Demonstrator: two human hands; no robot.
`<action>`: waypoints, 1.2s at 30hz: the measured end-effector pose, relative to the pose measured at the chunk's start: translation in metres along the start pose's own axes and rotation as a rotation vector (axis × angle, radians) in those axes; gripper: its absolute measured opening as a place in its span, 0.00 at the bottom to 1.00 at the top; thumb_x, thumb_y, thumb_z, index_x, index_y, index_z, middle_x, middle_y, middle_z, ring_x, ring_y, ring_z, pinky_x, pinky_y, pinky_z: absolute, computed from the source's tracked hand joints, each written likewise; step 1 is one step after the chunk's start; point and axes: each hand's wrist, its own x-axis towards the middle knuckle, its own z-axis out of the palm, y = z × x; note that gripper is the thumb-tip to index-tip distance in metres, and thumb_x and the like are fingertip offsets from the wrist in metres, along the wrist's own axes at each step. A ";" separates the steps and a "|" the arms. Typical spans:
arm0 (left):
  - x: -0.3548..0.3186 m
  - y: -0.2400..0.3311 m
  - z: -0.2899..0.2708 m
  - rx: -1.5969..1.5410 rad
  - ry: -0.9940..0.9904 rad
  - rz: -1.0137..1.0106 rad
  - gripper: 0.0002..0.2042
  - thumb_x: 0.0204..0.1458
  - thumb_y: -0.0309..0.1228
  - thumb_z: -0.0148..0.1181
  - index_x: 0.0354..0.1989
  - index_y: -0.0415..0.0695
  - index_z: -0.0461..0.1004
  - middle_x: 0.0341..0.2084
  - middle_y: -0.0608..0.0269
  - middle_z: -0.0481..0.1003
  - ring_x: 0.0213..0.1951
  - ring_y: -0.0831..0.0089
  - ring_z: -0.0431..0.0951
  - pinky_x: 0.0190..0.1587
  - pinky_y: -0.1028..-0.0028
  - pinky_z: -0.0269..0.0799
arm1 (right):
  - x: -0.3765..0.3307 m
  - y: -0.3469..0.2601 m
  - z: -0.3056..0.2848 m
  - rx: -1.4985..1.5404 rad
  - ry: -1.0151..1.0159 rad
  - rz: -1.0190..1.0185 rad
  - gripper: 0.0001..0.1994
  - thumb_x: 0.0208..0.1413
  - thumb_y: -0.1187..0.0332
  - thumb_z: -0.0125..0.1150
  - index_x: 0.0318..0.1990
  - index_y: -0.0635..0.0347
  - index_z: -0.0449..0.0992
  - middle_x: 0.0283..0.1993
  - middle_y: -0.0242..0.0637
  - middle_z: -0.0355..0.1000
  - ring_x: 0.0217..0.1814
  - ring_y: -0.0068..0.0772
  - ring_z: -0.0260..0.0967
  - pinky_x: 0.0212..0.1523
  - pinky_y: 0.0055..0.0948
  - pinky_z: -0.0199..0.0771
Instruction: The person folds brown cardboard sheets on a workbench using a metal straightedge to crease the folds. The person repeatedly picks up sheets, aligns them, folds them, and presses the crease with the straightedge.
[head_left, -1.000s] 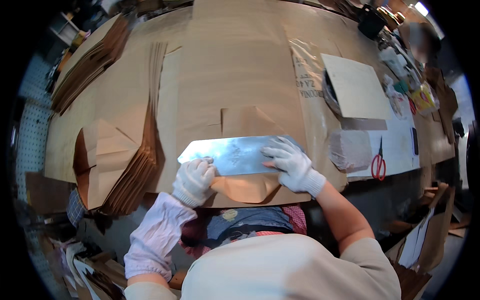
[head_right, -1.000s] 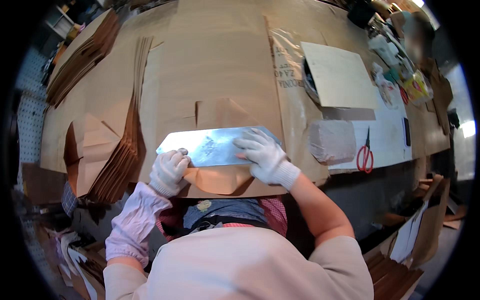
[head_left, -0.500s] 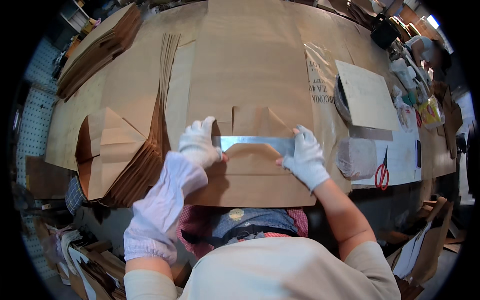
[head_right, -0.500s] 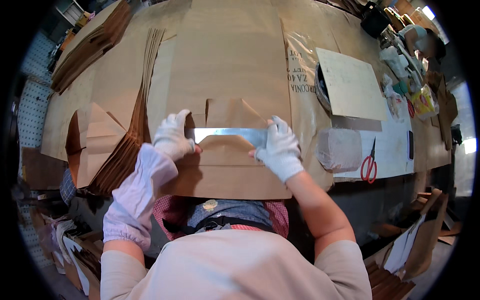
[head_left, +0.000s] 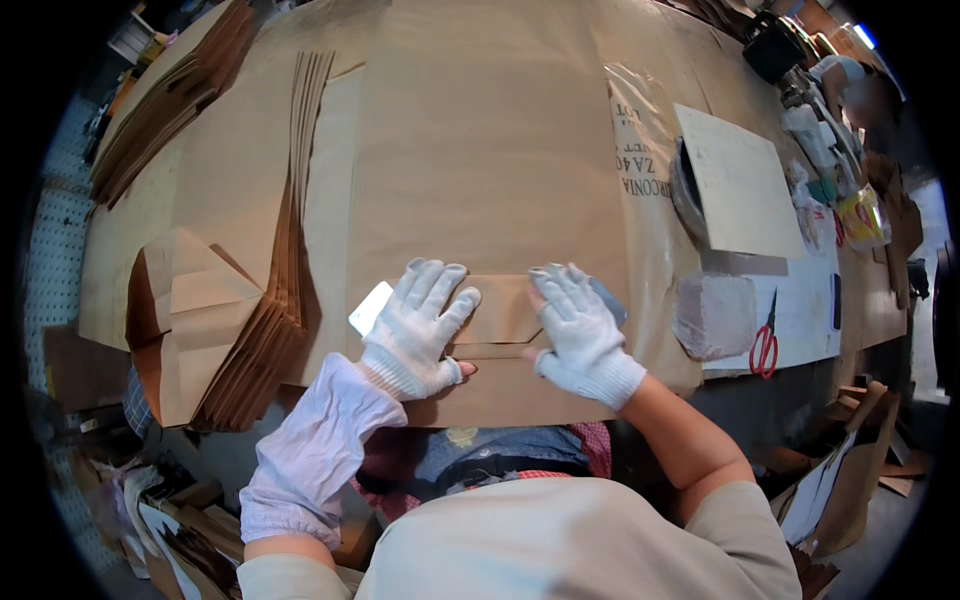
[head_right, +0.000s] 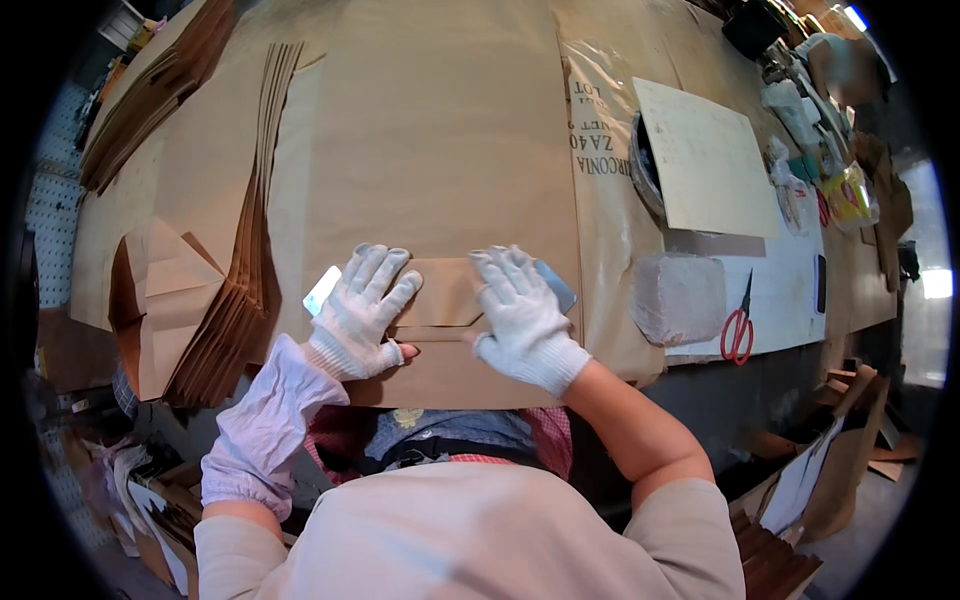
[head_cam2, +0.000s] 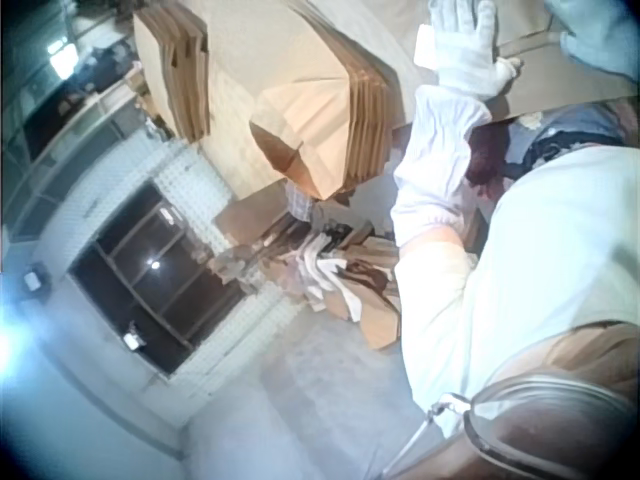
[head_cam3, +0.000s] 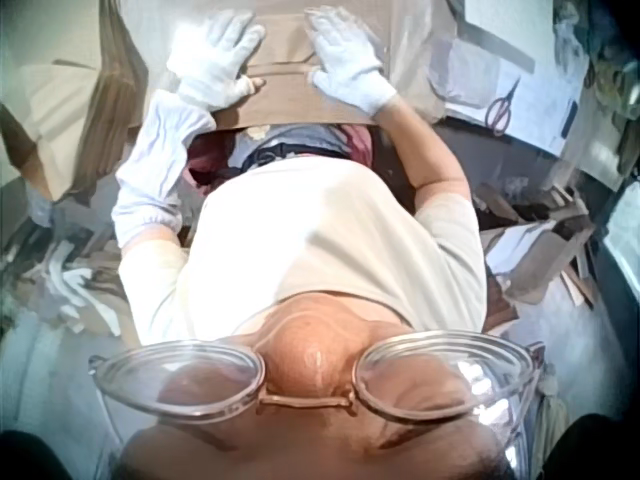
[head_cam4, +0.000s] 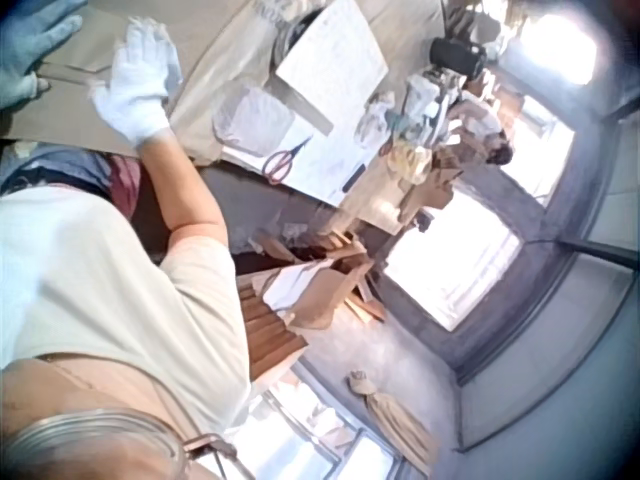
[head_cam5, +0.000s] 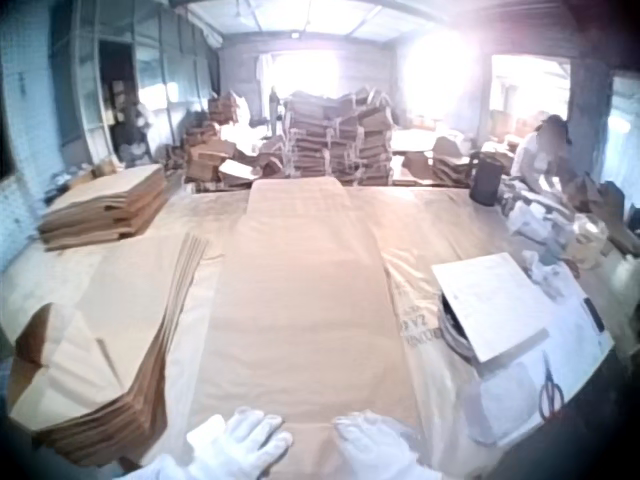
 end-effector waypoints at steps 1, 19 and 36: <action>0.004 -0.001 0.004 -0.013 0.011 0.035 0.43 0.26 0.36 0.78 0.60 0.38 0.71 0.59 0.43 0.71 0.65 0.42 0.67 0.70 0.46 0.58 | 0.011 -0.006 -0.002 0.075 -0.018 -0.016 0.35 0.44 0.59 0.73 0.60 0.67 0.74 0.72 0.52 0.62 0.78 0.56 0.53 0.79 0.51 0.48; -0.036 -0.062 -0.035 -0.204 -0.148 -1.101 0.17 0.46 0.33 0.76 0.43 0.42 0.81 0.54 0.55 0.79 0.48 0.57 0.82 0.54 0.65 0.74 | 0.059 0.105 -0.042 0.387 0.212 0.833 0.23 0.43 0.63 0.80 0.44 0.60 0.75 0.49 0.45 0.79 0.47 0.49 0.78 0.54 0.42 0.77; -0.121 -0.119 -0.259 0.627 0.703 -0.760 0.08 0.57 0.22 0.58 0.42 0.47 0.81 0.33 0.57 0.80 0.37 0.63 0.82 0.41 0.65 0.77 | 0.169 -0.083 0.014 1.002 0.164 0.198 0.25 0.62 0.79 0.55 0.68 0.65 0.69 0.31 0.21 0.64 0.32 0.13 0.62 0.33 0.19 0.67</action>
